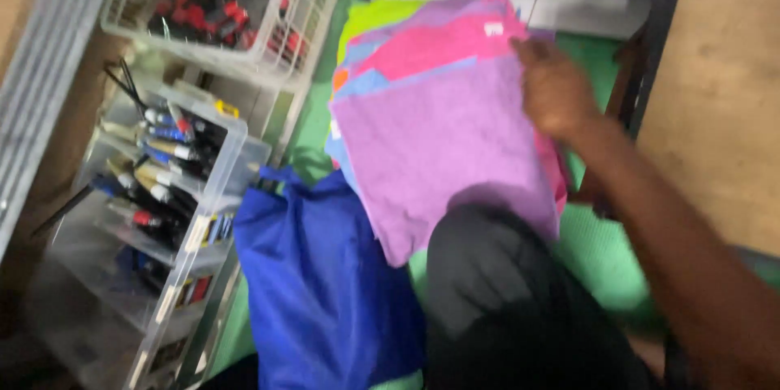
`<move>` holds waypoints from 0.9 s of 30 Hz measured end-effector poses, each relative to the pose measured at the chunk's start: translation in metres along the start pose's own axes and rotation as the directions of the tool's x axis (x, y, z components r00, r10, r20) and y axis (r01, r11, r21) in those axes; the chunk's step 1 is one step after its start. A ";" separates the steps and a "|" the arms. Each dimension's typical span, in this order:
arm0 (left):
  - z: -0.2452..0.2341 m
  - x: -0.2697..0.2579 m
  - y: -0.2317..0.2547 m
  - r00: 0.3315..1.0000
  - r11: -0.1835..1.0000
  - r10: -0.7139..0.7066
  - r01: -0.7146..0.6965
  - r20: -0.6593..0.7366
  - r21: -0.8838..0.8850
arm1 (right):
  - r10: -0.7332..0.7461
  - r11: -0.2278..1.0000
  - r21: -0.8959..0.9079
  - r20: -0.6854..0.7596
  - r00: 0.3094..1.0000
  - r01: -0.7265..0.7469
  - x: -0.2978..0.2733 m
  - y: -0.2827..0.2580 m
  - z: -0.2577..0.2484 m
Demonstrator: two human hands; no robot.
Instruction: Cleaning microfiber cloths with a brush on a wooden board and then folding them into a rectangular shape.
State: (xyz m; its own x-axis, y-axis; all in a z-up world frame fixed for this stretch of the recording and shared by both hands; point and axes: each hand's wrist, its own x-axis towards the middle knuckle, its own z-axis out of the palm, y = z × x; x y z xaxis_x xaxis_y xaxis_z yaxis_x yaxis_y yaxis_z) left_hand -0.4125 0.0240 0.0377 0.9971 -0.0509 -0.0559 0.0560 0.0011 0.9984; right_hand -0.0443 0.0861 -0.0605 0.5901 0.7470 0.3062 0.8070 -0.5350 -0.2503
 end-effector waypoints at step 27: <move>-0.196 0.139 0.089 0.827 0.766 0.428 -0.118 -0.365 0.631 | 0.086 0.794 0.571 -0.445 0.891 0.209 -0.101 -0.014 -0.278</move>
State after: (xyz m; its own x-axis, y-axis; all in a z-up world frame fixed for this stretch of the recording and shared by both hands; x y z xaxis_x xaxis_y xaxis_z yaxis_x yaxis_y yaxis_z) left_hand -0.2588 0.2131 0.1181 0.8669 0.3230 0.3797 -0.1068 -0.6237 0.7743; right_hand -0.1091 -0.0914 0.1675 0.6054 0.4442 0.6604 0.7508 -0.0432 -0.6592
